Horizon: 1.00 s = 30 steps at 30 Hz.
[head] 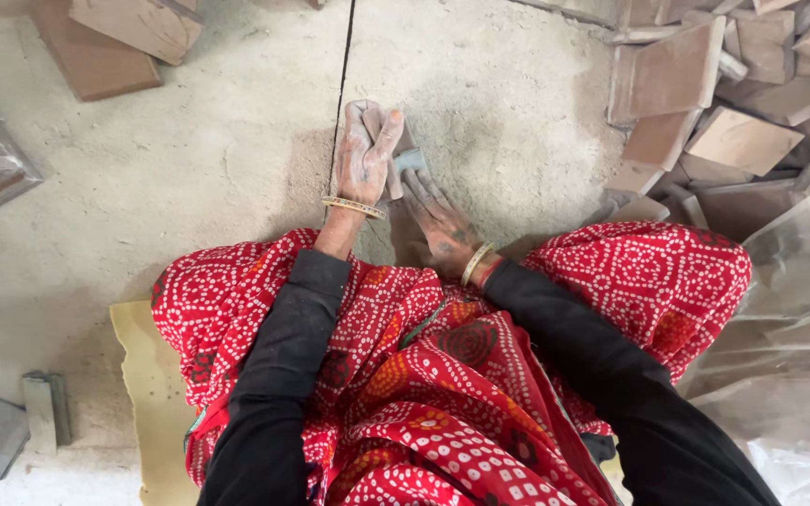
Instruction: The person sits on the floor and smooths small sandstone pieces one at a time, rubbing each piece with a small abrasive stone by hand. They set finished pieces aside and pick up new rough pieces from a pile beside them, repeating the rubbing motion throughout.
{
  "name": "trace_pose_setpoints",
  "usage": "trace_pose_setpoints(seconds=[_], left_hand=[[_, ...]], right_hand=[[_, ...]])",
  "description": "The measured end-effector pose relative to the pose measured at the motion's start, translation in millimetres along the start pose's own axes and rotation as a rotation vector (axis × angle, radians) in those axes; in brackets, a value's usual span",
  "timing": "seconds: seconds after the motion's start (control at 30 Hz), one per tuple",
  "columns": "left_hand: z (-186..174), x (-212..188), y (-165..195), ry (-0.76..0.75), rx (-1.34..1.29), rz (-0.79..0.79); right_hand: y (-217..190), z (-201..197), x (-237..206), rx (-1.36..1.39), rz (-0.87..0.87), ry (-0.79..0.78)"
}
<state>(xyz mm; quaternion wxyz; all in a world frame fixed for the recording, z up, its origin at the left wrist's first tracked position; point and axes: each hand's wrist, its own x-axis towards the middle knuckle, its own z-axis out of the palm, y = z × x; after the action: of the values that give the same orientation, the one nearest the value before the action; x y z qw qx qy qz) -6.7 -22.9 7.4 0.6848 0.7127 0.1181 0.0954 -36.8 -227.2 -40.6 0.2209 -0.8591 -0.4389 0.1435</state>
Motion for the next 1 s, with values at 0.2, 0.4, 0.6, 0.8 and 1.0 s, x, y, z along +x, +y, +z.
trace_pose_setpoints(seconds=[0.2,0.4,0.6,0.8,1.0], left_hand=[[3.3,-0.6,-29.2,-0.005,0.031,-0.096],[-5.9,3.0,-33.1,-0.056,0.134,0.287],[-2.4,-0.1,-4.8,-0.026,-0.046,-0.109],[-4.1,-0.8,8.7,-0.034,0.026,0.023],[-11.2,3.9,-13.4,-0.108,-0.047,0.206]], right_hand=[[0.6,-5.0,27.2,-0.113,0.061,-0.135],[14.4,-28.3,91.8,-0.009,0.228,-0.258],[-6.5,-7.9,15.9,-0.063,0.041,-0.113],[-6.4,-11.9,25.1,-0.093,0.137,-0.212],[4.7,-36.4,107.0,-0.061,0.284,-0.303]])
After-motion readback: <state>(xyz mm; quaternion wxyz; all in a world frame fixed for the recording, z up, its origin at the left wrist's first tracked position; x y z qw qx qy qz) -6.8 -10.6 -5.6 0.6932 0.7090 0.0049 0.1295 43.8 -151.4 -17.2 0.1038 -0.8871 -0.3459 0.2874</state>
